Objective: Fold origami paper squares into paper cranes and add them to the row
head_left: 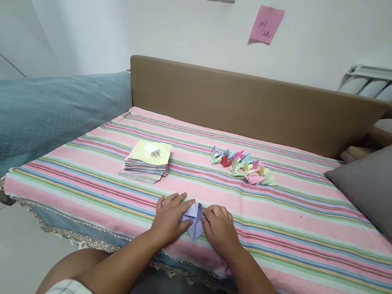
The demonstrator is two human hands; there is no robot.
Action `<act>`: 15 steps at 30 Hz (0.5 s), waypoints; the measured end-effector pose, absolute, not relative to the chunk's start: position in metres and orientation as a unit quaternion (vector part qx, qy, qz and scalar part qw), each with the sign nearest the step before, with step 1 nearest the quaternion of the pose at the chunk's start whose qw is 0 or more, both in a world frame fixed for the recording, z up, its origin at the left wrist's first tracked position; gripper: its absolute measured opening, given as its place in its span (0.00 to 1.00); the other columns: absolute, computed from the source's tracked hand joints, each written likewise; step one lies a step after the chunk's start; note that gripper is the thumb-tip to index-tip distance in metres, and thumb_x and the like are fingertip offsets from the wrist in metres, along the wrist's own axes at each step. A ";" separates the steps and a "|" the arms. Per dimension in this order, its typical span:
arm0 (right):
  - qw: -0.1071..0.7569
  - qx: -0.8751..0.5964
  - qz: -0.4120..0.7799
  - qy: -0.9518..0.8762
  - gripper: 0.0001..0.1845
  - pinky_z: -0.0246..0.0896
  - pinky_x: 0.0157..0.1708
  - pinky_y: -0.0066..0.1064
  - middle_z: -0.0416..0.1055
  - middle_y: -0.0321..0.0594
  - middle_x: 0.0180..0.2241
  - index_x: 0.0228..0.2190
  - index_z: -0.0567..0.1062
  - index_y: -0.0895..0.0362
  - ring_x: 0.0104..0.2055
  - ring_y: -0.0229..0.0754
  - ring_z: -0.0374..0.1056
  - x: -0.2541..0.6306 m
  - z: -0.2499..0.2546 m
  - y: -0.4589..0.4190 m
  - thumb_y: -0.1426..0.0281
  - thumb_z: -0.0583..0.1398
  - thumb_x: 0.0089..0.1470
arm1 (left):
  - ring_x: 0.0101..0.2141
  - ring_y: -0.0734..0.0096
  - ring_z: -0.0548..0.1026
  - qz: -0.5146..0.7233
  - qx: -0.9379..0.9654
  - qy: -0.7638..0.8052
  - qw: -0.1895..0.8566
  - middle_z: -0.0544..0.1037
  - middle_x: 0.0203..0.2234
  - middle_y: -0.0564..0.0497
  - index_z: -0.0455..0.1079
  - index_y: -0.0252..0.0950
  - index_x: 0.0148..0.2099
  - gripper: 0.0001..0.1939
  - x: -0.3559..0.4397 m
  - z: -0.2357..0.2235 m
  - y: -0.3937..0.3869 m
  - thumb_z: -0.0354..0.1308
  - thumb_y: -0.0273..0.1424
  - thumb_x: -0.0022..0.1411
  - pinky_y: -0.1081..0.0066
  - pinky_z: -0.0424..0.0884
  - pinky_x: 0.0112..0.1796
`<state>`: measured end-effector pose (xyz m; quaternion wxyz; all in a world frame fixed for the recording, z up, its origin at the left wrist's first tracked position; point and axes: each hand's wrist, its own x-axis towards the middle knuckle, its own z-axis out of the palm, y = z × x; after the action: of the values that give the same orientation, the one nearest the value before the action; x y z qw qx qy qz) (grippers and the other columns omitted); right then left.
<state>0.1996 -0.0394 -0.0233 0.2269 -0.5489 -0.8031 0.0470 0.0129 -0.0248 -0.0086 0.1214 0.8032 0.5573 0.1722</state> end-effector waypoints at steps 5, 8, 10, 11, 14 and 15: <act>0.249 -0.544 0.054 -0.800 0.12 0.52 0.38 0.35 0.66 0.40 0.35 0.40 0.73 0.52 0.39 0.44 0.58 0.203 -0.027 -0.038 0.71 0.55 0.54 | 0.58 0.57 0.55 0.175 0.822 0.527 0.127 0.58 0.60 0.54 0.63 0.53 0.56 0.28 0.014 -0.008 -0.022 0.60 0.31 0.52 0.50 0.45 0.56; 0.263 -0.540 0.073 -0.796 0.12 0.53 0.39 0.35 0.66 0.40 0.35 0.38 0.73 0.52 0.40 0.45 0.58 0.206 -0.030 -0.035 0.73 0.56 0.50 | 0.58 0.57 0.55 0.176 0.833 0.511 0.122 0.59 0.60 0.54 0.67 0.52 0.53 0.24 0.013 -0.008 -0.021 0.58 0.30 0.52 0.50 0.45 0.56; 0.272 -0.539 0.083 -0.793 0.09 0.53 0.39 0.34 0.66 0.39 0.34 0.34 0.74 0.53 0.39 0.44 0.58 0.207 -0.031 -0.034 0.73 0.57 0.49 | 0.58 0.56 0.55 0.173 0.839 0.501 0.121 0.59 0.60 0.53 0.68 0.52 0.51 0.22 0.013 -0.008 -0.021 0.58 0.30 0.53 0.50 0.45 0.57; 0.277 -0.539 0.086 -0.791 0.07 0.53 0.39 0.34 0.66 0.39 0.33 0.31 0.74 0.54 0.38 0.44 0.58 0.208 -0.032 -0.033 0.73 0.57 0.48 | 0.58 0.56 0.55 0.171 0.843 0.495 0.121 0.59 0.60 0.53 0.69 0.52 0.51 0.21 0.012 -0.007 -0.021 0.58 0.31 0.53 0.50 0.46 0.57; 0.293 -0.541 0.085 -0.784 0.03 0.53 0.36 0.33 0.66 0.38 0.30 0.25 0.71 0.55 0.35 0.42 0.58 0.207 -0.032 -0.033 0.73 0.58 0.48 | 0.59 0.56 0.55 0.158 0.856 0.474 0.127 0.59 0.60 0.53 0.68 0.51 0.52 0.22 0.012 -0.006 -0.020 0.57 0.30 0.54 0.49 0.46 0.56; 0.297 -0.544 0.082 -0.780 0.03 0.53 0.35 0.33 0.65 0.38 0.28 0.24 0.70 0.56 0.34 0.42 0.58 0.207 -0.031 -0.033 0.72 0.58 0.48 | 0.59 0.55 0.55 0.153 0.861 0.468 0.131 0.59 0.60 0.53 0.68 0.51 0.52 0.22 0.011 -0.005 -0.020 0.56 0.29 0.54 0.49 0.47 0.56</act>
<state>0.2067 -0.0334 -0.0312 0.2966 -0.5445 -0.7803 0.0821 0.0115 -0.0201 -0.0053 0.1306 0.8606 0.4677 0.1533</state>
